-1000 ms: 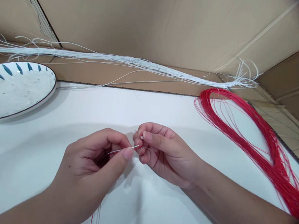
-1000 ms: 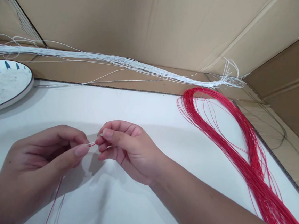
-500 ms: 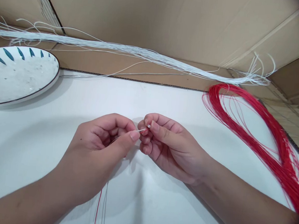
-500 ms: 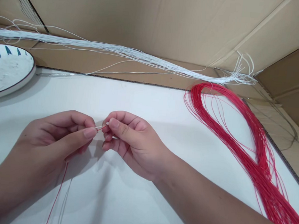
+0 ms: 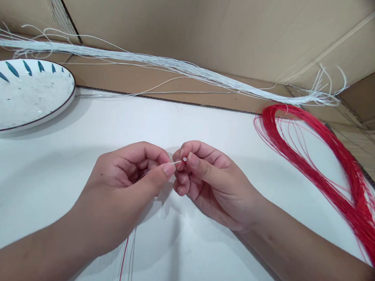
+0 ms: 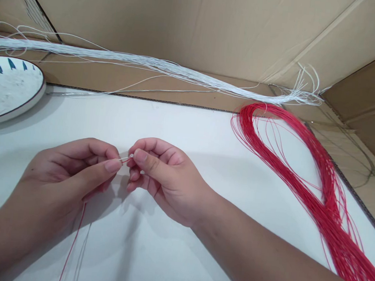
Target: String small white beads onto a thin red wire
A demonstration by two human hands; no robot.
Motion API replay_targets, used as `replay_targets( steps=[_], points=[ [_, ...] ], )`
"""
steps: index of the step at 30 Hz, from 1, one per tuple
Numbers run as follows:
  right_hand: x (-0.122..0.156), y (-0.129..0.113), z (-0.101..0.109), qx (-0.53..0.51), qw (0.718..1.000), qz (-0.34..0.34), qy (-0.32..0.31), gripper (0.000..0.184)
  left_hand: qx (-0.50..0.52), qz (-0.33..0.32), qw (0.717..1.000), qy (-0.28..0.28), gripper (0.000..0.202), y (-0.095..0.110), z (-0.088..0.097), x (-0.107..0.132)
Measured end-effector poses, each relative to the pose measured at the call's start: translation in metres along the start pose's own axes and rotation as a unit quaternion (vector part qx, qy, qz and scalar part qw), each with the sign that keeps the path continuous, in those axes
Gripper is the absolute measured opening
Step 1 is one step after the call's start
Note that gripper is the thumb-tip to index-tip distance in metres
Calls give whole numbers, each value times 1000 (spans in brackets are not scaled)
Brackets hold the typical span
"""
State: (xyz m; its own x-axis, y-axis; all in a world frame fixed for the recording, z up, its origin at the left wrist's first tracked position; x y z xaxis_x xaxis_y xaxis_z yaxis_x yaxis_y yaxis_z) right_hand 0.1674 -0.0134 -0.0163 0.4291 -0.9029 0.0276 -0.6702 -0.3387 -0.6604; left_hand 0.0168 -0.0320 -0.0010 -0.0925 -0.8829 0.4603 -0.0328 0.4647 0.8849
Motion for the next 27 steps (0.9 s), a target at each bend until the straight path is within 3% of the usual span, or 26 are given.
replay_targets(
  steps=[19,27],
  points=[
    [0,1,-1,18,1000,6,12,10,53,23,998,-23,12,-2,-1,0],
    [-1,-2,-1,56,997,31,41,9,20,20,1000,13,11,-3,2,1]
  ],
)
Point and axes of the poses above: each hand's wrist, its own x-axis away from the middle knuckle, its own z-axis out of the back of the hand, y = z × x, the point moved 3 cm from there along -x, towards the middle knuckle, and after that the axes turned 13 degrees about z, right-handed, at the moved point
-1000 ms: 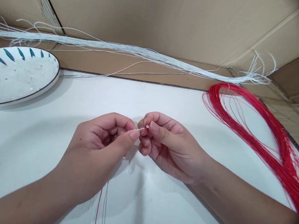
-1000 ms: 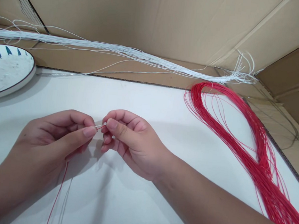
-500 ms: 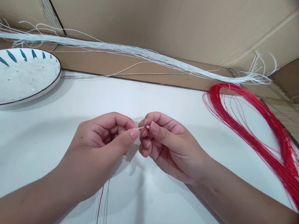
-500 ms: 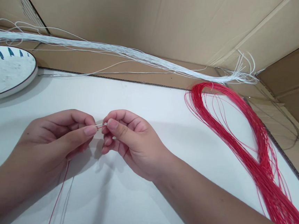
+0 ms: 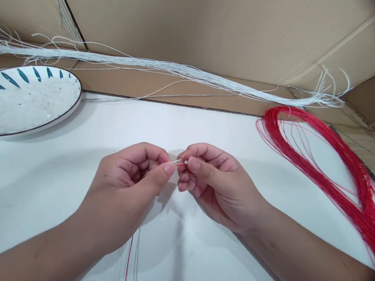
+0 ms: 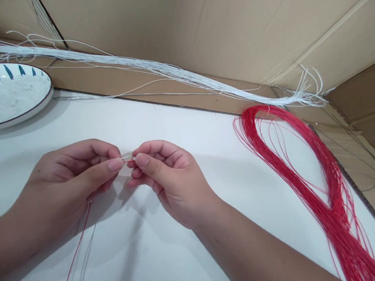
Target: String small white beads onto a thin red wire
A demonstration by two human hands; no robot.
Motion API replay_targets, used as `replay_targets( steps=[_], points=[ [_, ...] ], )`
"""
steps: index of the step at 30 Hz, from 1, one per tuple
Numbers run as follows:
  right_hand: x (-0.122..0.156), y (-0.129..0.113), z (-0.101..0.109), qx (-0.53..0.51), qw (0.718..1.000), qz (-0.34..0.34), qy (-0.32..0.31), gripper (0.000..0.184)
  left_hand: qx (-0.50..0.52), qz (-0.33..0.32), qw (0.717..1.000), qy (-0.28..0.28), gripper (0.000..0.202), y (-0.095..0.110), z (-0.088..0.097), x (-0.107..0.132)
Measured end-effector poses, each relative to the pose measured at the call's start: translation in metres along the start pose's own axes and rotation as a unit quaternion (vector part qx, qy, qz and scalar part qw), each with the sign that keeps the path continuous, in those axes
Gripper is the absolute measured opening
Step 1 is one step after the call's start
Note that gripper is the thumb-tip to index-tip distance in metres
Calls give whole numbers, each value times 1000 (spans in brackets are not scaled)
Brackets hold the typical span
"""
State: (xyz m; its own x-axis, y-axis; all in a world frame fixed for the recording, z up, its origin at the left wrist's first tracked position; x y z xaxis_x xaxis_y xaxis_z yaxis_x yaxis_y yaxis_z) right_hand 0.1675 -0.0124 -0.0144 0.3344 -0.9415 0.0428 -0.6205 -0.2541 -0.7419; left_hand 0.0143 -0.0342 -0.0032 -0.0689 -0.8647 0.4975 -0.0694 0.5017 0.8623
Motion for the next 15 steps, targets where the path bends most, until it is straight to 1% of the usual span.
replay_targets(
  steps=[4,9,15],
  points=[
    [0,-1,1,10,1000,13,-2,6,-26,-14,999,19,13,2,1,0],
    [0,1,2,1,1000,23,-11,6,-44,-16,999,18,14,4,0,1],
    [0,2,2,18,999,39,1,8,-91,-58,994,33,13,3,2,4]
  ],
)
Point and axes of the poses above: each hand's wrist, its own x-axis away from the middle knuckle, its own z-axis out of the back of the hand, y = z × x, the point moved 3 cm from there along -x, towards the middle knuckle, and after that the axes turned 13 degrees about z, right-handed, at the moved point
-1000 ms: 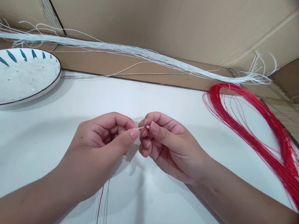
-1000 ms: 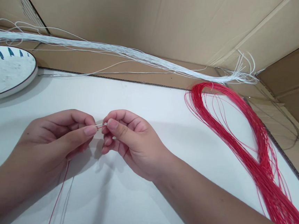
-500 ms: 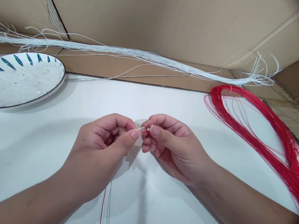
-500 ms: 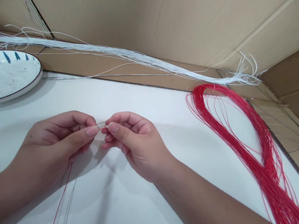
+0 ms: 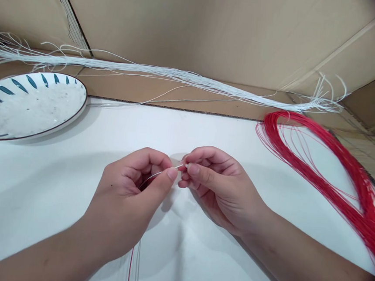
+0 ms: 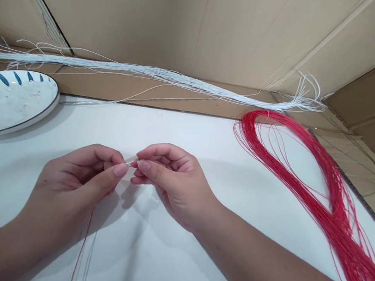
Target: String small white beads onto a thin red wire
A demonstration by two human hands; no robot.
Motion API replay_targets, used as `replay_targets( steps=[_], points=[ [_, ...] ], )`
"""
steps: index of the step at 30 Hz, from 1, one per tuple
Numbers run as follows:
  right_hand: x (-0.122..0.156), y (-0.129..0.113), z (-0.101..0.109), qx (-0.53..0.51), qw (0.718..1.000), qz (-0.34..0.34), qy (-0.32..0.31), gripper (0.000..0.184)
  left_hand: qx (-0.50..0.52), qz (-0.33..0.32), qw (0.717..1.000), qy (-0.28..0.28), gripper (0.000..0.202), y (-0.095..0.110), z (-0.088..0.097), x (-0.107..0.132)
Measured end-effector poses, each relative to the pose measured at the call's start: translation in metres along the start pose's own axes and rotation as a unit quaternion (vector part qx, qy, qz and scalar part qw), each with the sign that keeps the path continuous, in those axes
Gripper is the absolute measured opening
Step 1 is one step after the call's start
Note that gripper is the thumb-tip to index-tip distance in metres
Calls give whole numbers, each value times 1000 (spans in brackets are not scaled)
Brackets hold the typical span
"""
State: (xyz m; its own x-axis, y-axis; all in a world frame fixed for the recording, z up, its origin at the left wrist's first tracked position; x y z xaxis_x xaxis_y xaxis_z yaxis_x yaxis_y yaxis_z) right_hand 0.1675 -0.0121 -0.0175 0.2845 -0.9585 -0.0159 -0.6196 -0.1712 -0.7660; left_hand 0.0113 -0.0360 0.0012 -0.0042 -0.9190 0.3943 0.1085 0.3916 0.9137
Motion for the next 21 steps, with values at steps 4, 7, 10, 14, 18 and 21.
replay_targets(
  steps=[4,7,10,14,18,21],
  points=[
    [-1,-1,-2,19,1000,18,13,10,-10,-10,1000,0,13,-1,0,1],
    [-1,-1,-3,46,998,40,20,11,-40,-14,999,8,15,0,-1,1],
    [0,-1,-3,60,996,56,24,11,-65,-40,997,22,15,2,-2,1],
    [0,0,-3,71,995,66,27,12,-81,-63,994,35,14,2,-1,2],
    [0,-1,-4,65,995,68,26,12,-86,-65,993,38,14,2,0,3],
    [1,-1,-4,56,996,62,25,12,-88,-57,994,35,13,3,-1,4]
  ],
)
Point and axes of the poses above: each hand's wrist, its own x-axis away from the middle knuckle, its own z-axis out of the back of the hand, y = z × x, the point moved 3 cm from there along -x, towards the middle knuckle, and after that the axes turned 13 degrees about z, right-handed, at the moved point
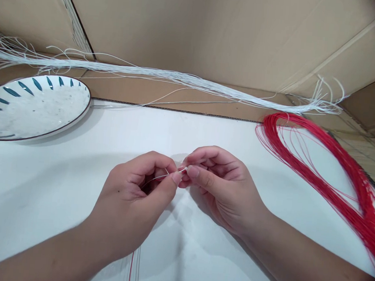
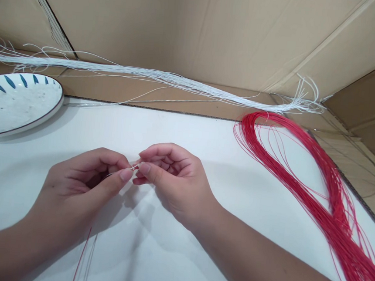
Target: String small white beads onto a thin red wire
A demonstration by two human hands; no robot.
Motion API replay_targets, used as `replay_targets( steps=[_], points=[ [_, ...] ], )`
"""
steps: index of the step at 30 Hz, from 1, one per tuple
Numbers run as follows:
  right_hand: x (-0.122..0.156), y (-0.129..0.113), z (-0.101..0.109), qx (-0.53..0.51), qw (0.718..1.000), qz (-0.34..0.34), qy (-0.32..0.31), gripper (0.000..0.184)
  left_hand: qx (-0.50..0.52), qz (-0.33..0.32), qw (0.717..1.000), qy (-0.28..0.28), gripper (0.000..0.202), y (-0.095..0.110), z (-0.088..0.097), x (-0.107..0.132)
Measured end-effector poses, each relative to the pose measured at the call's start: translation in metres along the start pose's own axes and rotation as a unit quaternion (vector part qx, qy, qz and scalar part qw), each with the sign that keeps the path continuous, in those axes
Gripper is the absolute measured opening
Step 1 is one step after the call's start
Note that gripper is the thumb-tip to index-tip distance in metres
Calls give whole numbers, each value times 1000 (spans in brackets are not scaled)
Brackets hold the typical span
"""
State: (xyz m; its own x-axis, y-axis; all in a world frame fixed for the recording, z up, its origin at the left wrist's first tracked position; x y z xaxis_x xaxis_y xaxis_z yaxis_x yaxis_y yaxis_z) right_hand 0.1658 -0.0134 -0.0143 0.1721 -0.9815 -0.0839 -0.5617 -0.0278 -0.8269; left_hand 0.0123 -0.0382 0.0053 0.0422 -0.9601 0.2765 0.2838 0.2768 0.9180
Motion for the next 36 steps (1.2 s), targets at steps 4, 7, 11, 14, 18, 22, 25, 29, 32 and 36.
replay_targets(
  steps=[4,7,11,14,18,22,25,29,32,36],
  points=[
    [0,-1,1,3,1000,-8,6,12,11,9,1000,-7,14,0,-1,-1],
    [0,-1,0,7,1000,-8,5,13,13,18,1000,-13,14,-1,-1,-1],
    [0,-1,0,8,1000,-2,2,13,20,18,999,-19,13,-2,0,0],
    [0,0,0,10,1000,0,4,13,28,14,999,-20,14,-3,-1,0],
    [1,-2,1,49,998,32,2,11,28,25,999,-16,14,-2,-1,-3],
    [2,-5,1,117,990,73,-12,12,37,42,998,-25,14,-2,0,-4],
    [3,-6,0,127,988,79,-20,11,42,48,998,-30,15,-3,0,-2],
    [3,-6,1,126,990,68,-8,16,20,28,999,-15,14,-3,0,-3],
    [2,-5,1,127,990,67,-8,19,8,5,1000,3,12,-2,0,-3],
    [2,-4,2,123,990,71,-15,20,-5,-29,999,24,12,-1,-1,-2]
  ],
)
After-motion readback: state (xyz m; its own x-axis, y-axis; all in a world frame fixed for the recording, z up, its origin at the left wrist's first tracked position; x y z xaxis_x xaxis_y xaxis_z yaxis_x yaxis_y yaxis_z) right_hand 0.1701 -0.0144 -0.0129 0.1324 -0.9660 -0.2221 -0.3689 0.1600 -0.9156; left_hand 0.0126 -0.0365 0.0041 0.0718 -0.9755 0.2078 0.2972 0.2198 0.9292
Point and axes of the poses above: each hand's wrist, its own x-axis away from the middle knuckle, its own z-axis out of the back of the hand, y = z × x, the point moved 3 cm from there along -x, towards the middle knuckle, and after that the axes turned 13 degrees about z, right-handed, at the moved point
